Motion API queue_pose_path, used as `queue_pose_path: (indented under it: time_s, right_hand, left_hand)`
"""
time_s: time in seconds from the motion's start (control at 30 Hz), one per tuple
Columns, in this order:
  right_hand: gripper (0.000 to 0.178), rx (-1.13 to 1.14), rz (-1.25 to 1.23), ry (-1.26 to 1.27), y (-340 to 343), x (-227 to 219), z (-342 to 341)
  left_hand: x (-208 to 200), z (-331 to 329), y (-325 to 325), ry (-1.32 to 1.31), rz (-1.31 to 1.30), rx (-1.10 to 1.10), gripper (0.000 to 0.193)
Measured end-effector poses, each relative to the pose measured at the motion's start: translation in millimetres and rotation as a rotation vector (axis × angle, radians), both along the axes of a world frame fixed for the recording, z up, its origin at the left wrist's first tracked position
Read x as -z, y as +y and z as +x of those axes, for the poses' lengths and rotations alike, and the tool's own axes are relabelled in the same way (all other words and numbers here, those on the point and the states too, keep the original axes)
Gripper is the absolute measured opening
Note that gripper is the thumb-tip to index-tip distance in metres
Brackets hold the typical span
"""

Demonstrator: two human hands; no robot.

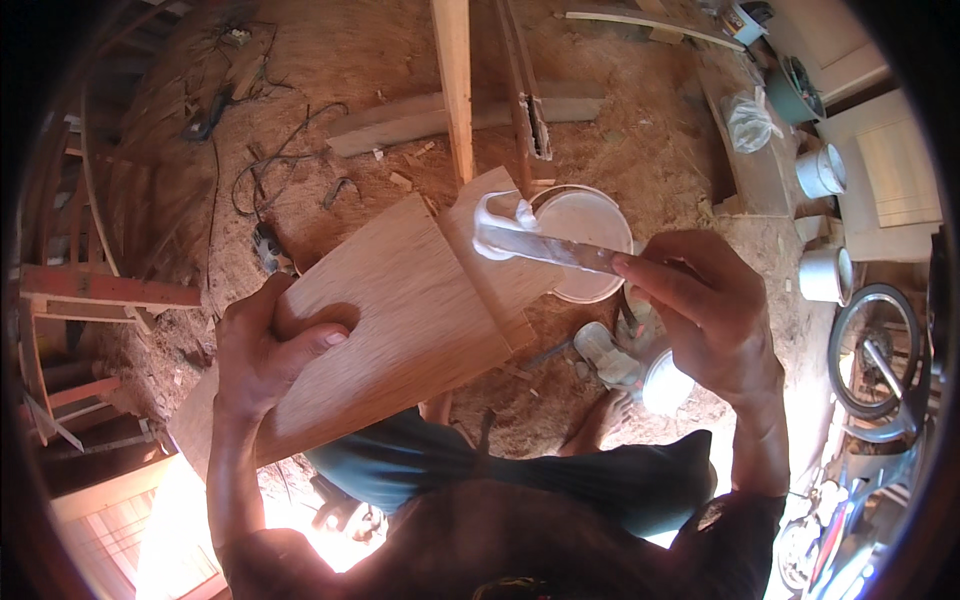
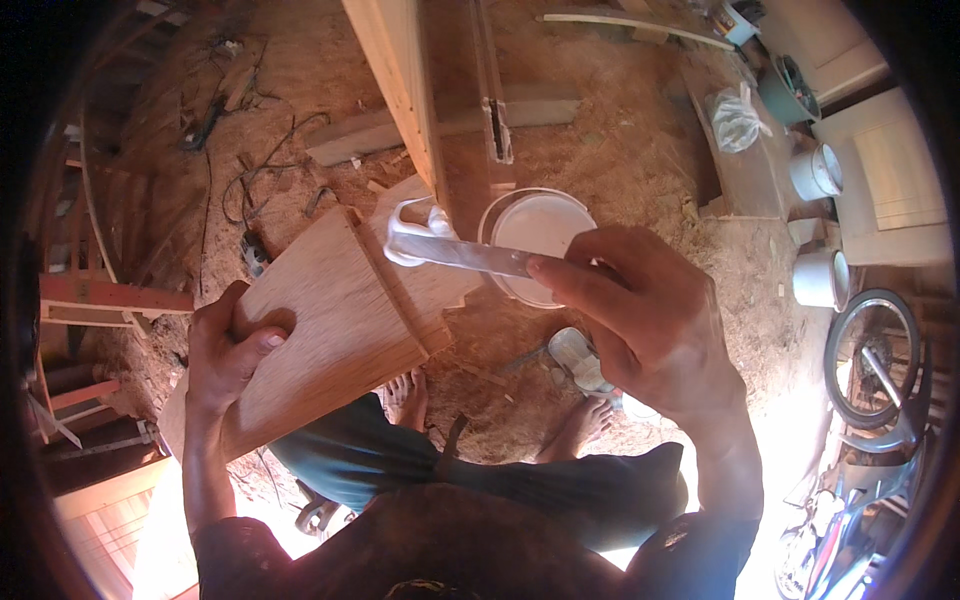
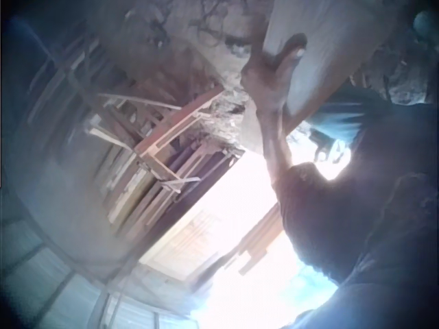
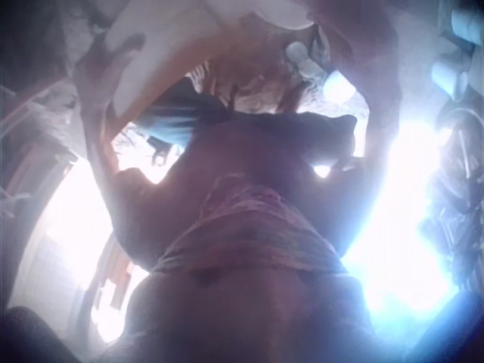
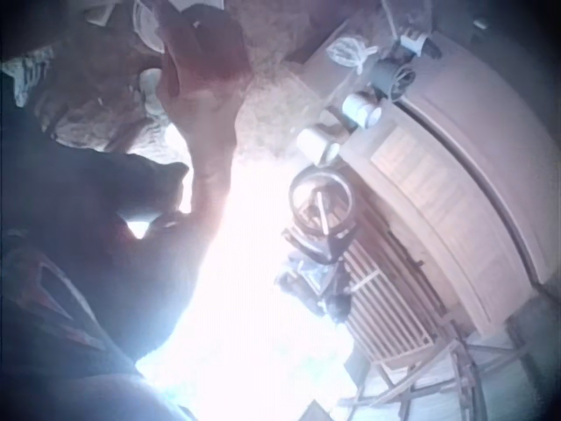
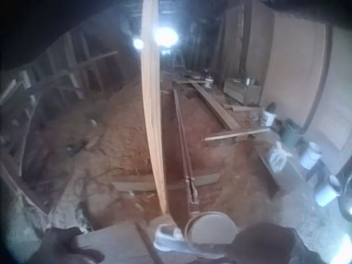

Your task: The person scoops white glue from a bucket using a putty knife and applies it to the edge of a wooden plank. They spread the glue along the plank's edge and then place the plank against a larger wooden structure.

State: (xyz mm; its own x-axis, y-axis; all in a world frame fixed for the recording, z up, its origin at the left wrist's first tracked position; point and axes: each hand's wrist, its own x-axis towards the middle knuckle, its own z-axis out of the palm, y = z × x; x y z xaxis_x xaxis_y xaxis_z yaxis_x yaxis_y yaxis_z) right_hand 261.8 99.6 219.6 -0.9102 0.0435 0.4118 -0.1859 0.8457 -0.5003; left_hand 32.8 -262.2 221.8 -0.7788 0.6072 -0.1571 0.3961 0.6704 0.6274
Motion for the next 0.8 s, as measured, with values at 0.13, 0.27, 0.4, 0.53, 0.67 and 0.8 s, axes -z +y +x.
queue_pose_path:
  time_s: [0.13,0.27,0.4,0.53,0.67,0.8]
  right_hand:
    - [0.043,-0.045,-0.008,-0.088,-1,-20,19]
    - [0.042,0.047,-0.146,-0.03,2,-16,11]
    - [0.038,0.022,-0.057,0.041,-7,-7,-2]
    - [0.043,-0.046,-0.078,-0.042,-28,-7,22]
    - [0.037,0.071,-0.191,-0.013,-35,-6,20]
    - [0.039,0.088,-0.109,-0.052,-59,-9,5]
  left_hand:
    - [-3,4,-6,0.06,-0.023,-0.005,0.075]
    - [-4,6,-7,0.061,0.029,-0.01,0.076]
    - [-5,7,-11,0.042,0.009,-0.007,0.077]
    - [-5,7,-16,0.099,0.002,-0.002,0.077]
    - [-3,7,-15,0.053,0.083,-0.006,0.076]
    - [-2,10,-17,0.097,0.066,-0.042,0.082]
